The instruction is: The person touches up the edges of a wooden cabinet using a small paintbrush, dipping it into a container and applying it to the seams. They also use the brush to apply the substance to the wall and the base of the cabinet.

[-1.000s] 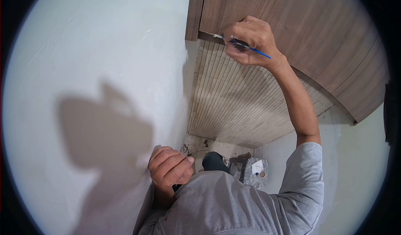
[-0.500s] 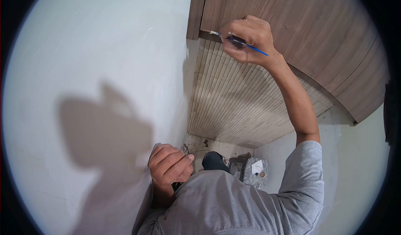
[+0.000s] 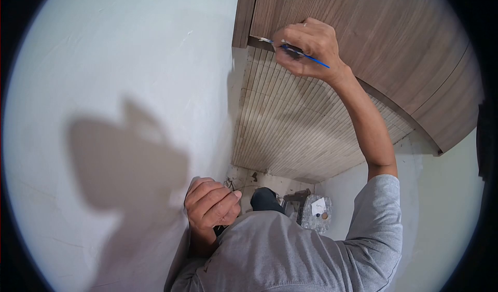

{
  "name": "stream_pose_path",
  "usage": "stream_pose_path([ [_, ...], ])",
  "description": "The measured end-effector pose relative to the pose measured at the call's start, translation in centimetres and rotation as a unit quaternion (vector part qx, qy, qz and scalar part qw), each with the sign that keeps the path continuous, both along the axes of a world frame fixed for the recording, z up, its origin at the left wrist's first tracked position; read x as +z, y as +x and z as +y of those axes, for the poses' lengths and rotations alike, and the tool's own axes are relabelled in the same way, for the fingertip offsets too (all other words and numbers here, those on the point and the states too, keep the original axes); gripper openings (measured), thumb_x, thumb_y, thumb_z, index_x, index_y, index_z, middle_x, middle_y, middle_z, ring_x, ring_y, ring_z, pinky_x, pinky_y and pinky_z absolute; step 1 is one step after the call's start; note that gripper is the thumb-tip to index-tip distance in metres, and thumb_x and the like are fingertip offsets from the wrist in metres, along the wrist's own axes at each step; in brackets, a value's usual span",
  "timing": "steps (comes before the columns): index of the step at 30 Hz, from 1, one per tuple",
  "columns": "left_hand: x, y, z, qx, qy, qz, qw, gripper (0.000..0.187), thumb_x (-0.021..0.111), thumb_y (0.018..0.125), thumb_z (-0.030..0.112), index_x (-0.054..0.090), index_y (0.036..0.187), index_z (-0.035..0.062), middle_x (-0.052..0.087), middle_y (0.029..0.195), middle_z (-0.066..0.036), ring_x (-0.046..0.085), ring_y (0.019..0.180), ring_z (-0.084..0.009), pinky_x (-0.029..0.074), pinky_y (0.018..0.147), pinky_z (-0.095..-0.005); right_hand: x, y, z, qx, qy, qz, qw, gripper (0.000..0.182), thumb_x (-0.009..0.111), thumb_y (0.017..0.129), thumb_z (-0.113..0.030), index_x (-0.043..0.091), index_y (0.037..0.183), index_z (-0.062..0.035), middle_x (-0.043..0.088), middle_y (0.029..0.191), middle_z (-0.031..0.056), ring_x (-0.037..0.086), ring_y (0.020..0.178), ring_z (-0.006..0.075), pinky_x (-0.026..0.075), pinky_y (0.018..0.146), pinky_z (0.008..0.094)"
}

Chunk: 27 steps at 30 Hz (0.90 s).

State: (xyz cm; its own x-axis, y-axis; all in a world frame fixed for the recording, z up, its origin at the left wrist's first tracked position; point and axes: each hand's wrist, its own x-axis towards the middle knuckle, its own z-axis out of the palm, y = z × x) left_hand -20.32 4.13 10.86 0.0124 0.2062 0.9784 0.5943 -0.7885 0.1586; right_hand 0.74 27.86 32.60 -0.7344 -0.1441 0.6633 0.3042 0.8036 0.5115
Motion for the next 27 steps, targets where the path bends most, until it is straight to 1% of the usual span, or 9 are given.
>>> stream_pose_path([
  [3, 0.0, 0.0, 0.0, -0.002, -0.003, -0.001, 1.0, 0.011, 0.069, 0.074, 0.001, 0.071, 0.084, 0.0048, 0.064, 0.07, -0.006, 0.061, 0.061, -0.0219, 0.05, 0.054, -0.0339, -0.1, -0.2, -0.1, 0.004, 0.001, 0.011, 1.0, 0.013, 0.074, 0.071, -0.012, 0.064, 0.077, -0.0153, 0.06, 0.061, -0.0047, 0.055, 0.053, 0.0137, 0.042, 0.056, 0.0303],
  [18, -0.2, -0.1, 0.3, -0.006, 0.007, -0.002, 1.0, 0.016, 0.067, 0.07, -0.002, 0.072, 0.084, 0.0045, 0.064, 0.07, -0.006, 0.061, 0.062, -0.022, 0.05, 0.055, -0.0344, -0.3, 0.5, 0.1, 0.024, -0.027, 0.004, 0.999, 0.013, 0.075, 0.071, -0.011, 0.064, 0.077, -0.0144, 0.061, 0.062, -0.0034, 0.056, 0.054, 0.0133, 0.041, 0.057, 0.0297],
  [21, -0.1, 0.0, 0.3, -0.004, 0.007, -0.003, 1.0, 0.017, 0.066, 0.07, -0.002, 0.072, 0.084, 0.0045, 0.064, 0.07, -0.006, 0.061, 0.062, -0.0221, 0.05, 0.055, -0.0344, -0.3, 0.8, 0.2, 0.023, -0.026, -0.003, 0.999, 0.017, 0.073, 0.067, -0.003, 0.067, 0.079, -0.0141, 0.066, 0.066, -0.0041, 0.062, 0.059, 0.0114, 0.045, 0.061, 0.0288],
  [26, -0.3, 0.0, 0.3, -0.003, 0.007, -0.004, 1.0, 0.017, 0.066, 0.069, -0.002, 0.072, 0.084, 0.0045, 0.064, 0.07, -0.006, 0.061, 0.061, -0.022, 0.05, 0.054, -0.0344, -0.5, 1.1, 0.3, 0.015, -0.028, -0.008, 0.999, 0.018, 0.074, 0.068, -0.003, 0.068, 0.08, -0.0146, 0.066, 0.066, -0.0048, 0.062, 0.06, 0.0107, 0.046, 0.062, 0.0284],
  [27, -0.3, 0.0, 0.2, -0.002, 0.001, -0.006, 1.0, 0.019, 0.068, 0.069, -0.002, 0.073, 0.086, 0.0061, 0.065, 0.072, -0.005, 0.062, 0.063, -0.0213, 0.05, 0.056, -0.0343, -0.5, 1.1, 0.3, 0.017, -0.029, -0.008, 0.999, 0.018, 0.074, 0.068, -0.003, 0.068, 0.08, -0.0147, 0.066, 0.066, -0.0049, 0.062, 0.06, 0.0106, 0.046, 0.062, 0.0283],
])
